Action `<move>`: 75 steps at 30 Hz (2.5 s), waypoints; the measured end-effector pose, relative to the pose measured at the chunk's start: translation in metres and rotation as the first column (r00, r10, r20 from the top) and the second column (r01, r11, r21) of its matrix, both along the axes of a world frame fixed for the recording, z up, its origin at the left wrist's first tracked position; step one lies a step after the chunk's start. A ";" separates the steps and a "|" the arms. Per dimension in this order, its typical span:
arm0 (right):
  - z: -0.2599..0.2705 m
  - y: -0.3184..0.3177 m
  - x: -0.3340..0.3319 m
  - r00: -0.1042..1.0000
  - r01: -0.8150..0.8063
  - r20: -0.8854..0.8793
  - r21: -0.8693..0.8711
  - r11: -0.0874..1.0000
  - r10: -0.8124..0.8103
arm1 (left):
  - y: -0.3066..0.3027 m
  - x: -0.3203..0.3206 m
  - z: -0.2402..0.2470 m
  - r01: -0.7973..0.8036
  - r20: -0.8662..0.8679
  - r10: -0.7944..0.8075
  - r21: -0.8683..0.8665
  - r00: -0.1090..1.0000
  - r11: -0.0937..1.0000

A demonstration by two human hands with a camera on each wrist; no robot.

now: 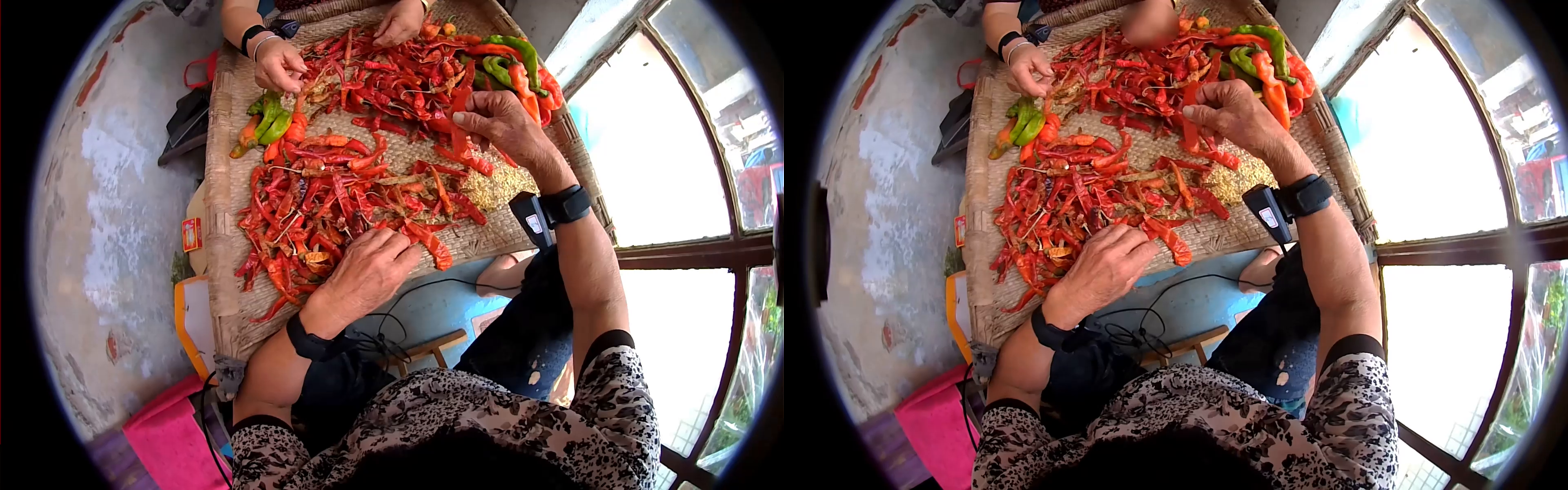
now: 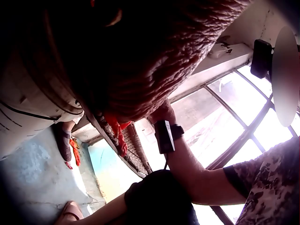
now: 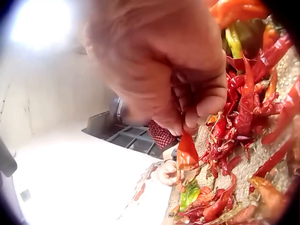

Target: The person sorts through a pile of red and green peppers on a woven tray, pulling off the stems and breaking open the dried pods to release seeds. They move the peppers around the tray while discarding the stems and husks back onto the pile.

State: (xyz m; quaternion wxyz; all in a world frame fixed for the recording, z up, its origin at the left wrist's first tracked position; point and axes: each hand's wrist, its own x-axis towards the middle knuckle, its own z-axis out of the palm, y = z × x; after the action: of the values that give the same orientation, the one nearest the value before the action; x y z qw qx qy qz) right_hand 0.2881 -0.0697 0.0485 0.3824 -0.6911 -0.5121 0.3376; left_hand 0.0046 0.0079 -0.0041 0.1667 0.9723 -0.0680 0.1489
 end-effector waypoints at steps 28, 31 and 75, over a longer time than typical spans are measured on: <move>-0.022 0.000 0.003 0.861 0.245 0.358 0.331 0.911 -0.361 | 0.002 -0.001 0.001 -0.008 -0.028 0.008 0.009 1.000 1.000; -0.036 -0.005 -0.021 0.871 -0.033 0.487 -0.069 0.997 0.062 | 0.000 -0.001 0.000 -0.008 -0.028 0.008 0.012 1.000 1.000; 0.004 -0.010 -0.002 0.993 0.073 -0.082 -0.109 0.991 -0.082 | 0.001 -0.004 -0.003 -0.014 -0.011 0.014 0.003 1.000 1.000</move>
State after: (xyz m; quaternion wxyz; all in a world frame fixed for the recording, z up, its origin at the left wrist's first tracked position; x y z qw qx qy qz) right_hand 0.2860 -0.0800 0.0525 0.3795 -0.7146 -0.4493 0.3787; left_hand 0.0009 0.0086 -0.0075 0.1647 0.9738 -0.0603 0.1444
